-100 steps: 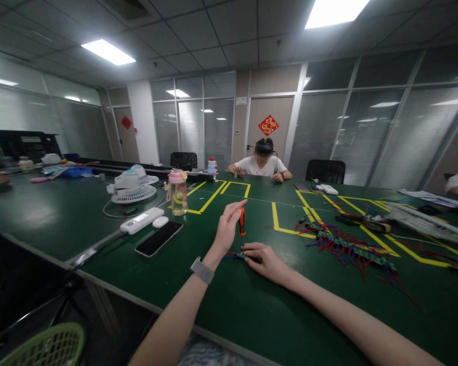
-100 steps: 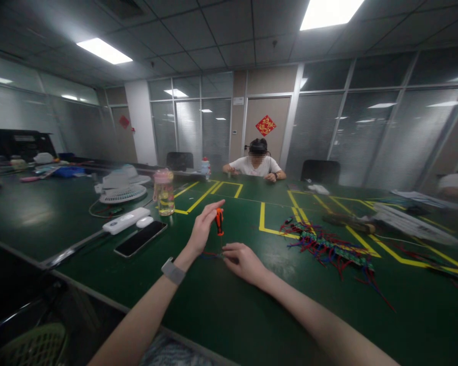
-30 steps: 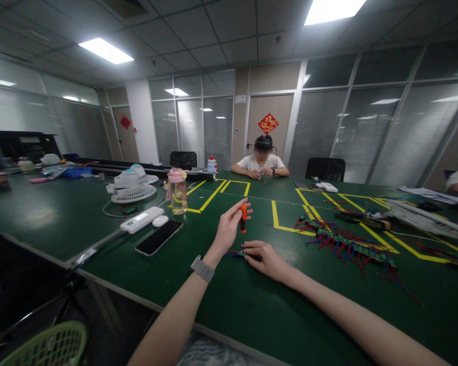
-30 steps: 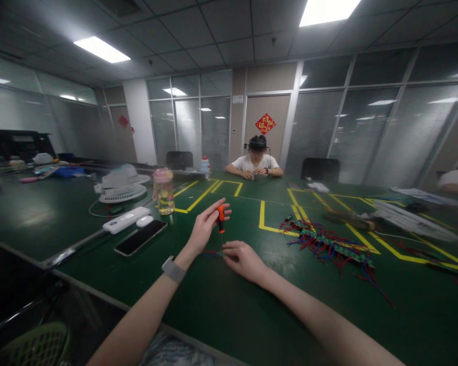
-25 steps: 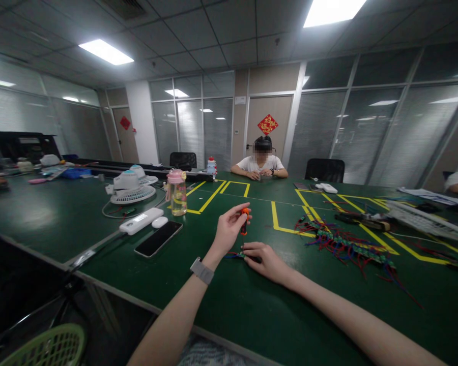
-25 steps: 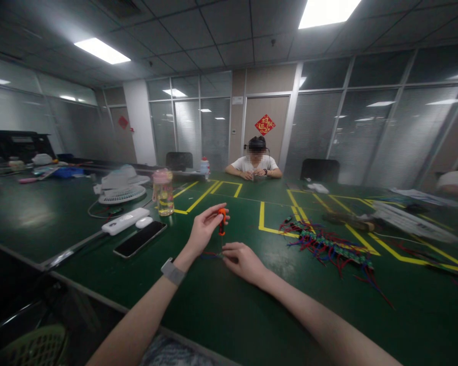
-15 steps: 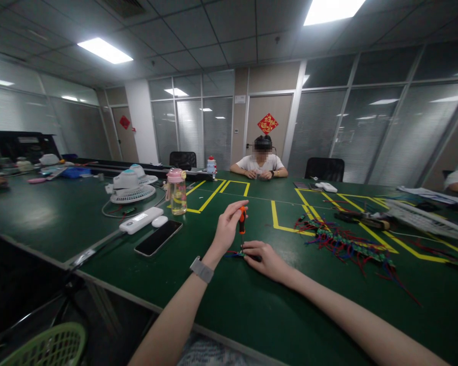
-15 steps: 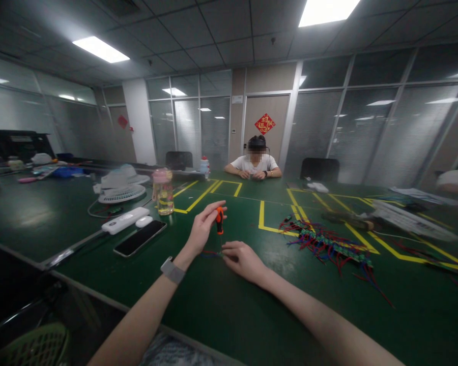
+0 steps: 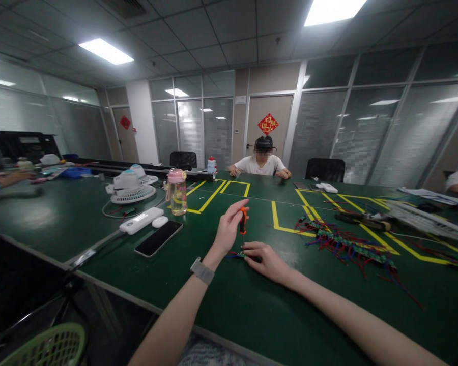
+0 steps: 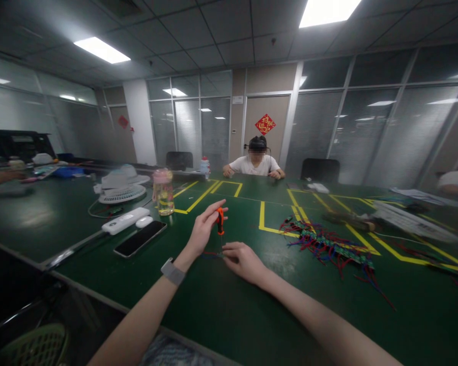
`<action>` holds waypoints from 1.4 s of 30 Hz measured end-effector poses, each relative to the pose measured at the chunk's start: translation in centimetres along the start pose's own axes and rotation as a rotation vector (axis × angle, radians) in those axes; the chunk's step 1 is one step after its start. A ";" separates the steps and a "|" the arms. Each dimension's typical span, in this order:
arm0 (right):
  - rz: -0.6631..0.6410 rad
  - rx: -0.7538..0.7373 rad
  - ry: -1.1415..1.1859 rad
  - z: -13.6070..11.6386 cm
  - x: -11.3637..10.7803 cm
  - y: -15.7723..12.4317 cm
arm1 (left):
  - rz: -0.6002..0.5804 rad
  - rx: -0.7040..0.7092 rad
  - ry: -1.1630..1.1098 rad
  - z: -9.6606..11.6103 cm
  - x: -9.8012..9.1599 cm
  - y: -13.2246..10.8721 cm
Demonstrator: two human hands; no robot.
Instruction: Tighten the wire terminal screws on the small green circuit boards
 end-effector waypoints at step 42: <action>-0.015 -0.005 -0.022 -0.4 0.1 -0.1 | 0.120 0.039 0.198 -0.1 -1.5 0.0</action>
Point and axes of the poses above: each hand's wrist, its own y-axis towards the middle knuckle, its own x-axis out of the palm, z = x × y, the point moved 10 cm from there along y, towards the middle knuckle, and after that the axes turned 13 degrees about y, right-handed, at the moved point
